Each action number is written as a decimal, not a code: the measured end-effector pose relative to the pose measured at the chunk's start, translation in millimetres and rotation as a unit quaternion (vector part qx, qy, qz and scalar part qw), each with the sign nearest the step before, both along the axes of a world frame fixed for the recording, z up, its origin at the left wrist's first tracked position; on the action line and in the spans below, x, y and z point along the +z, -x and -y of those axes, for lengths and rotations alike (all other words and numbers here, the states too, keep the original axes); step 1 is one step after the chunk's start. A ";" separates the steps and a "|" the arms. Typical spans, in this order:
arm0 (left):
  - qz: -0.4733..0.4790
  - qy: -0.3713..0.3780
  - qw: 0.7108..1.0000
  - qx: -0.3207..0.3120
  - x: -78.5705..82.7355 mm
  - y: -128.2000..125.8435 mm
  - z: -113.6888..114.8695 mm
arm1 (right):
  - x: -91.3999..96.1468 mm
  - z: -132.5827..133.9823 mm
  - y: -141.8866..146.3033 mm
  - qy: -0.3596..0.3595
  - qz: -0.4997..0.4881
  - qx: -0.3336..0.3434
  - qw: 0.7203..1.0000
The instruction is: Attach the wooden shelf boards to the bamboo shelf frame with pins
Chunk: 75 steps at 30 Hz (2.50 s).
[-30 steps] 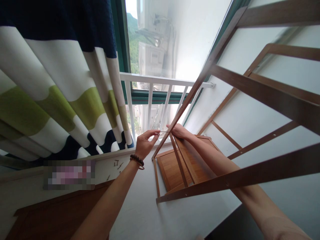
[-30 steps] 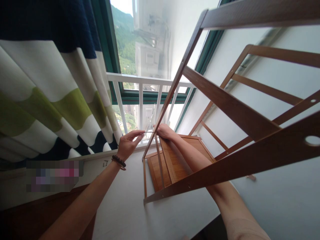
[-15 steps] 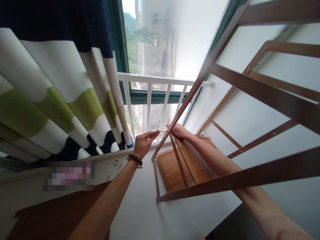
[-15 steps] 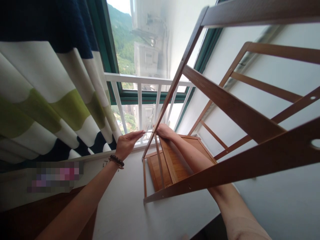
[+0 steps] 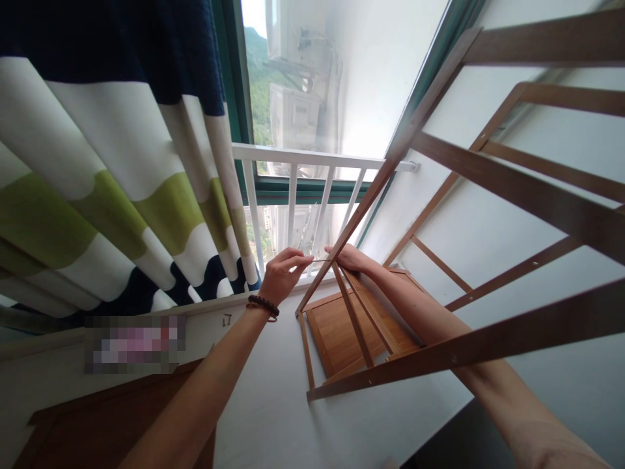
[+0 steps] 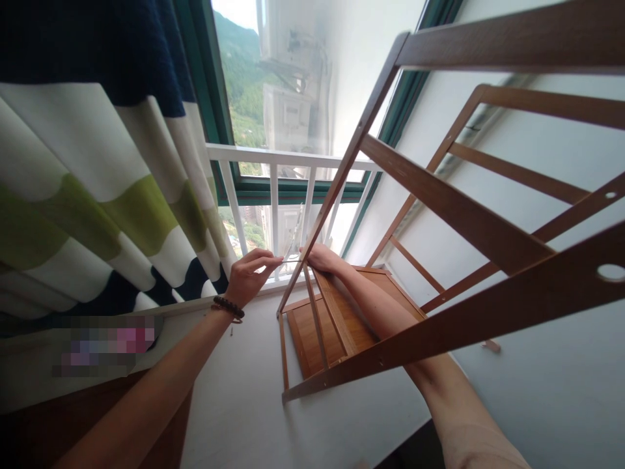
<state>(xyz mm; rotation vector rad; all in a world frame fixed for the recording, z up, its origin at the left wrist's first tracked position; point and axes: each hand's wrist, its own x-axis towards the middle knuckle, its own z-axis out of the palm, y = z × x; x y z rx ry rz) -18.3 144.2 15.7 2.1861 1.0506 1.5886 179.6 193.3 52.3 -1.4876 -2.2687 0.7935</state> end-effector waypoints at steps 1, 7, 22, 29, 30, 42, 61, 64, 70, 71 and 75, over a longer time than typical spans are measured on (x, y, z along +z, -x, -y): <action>0.017 0.023 1.000 0.001 -0.4 -1.1 2.7 | 0.1 0.2 -0.1 -0.001 0.000 -0.001 1.000; 0.133 0.162 0.978 0.005 3.2 -7.3 12.9 | 2.5 2.3 4.9 -0.017 0.012 -0.008 1.000; 0.119 0.121 0.984 -0.057 -4.2 -11.5 7.8 | 4.6 2.7 6.5 0.009 0.014 0.020 1.000; 0.101 0.200 0.971 -0.086 -4.6 -14.8 14.9 | 6.6 4.3 3.2 0.002 0.006 0.027 1.000; 0.098 0.208 0.968 -0.096 -3.0 -14.9 16.5 | 7.3 5.0 3.3 -0.001 0.007 0.028 1.000; 0.183 0.208 0.952 -0.132 -6.4 -14.8 4.4 | 8.5 2.4 -0.7 -0.002 0.006 0.034 0.999; 0.120 0.188 0.974 -0.033 6.1 -4.7 9.4 | 4.0 0.4 2.4 -0.011 0.018 -0.007 1.000; 0.184 0.283 0.941 -0.025 11.1 -7.8 12.1 | 7.2 2.4 4.9 -0.014 0.033 -0.004 0.999; 0.323 0.418 0.847 -0.065 15.0 -8.7 3.5 | 7.6 1.4 7.3 -0.034 0.064 0.013 0.997; 0.330 0.430 0.838 -0.069 15.3 -8.4 2.6 | 6.3 0.3 7.0 -0.036 0.061 0.014 0.997; 0.321 0.410 0.851 -0.065 16.8 -8.5 1.3 | 1.1 -3.8 5.5 -0.032 0.040 0.016 0.999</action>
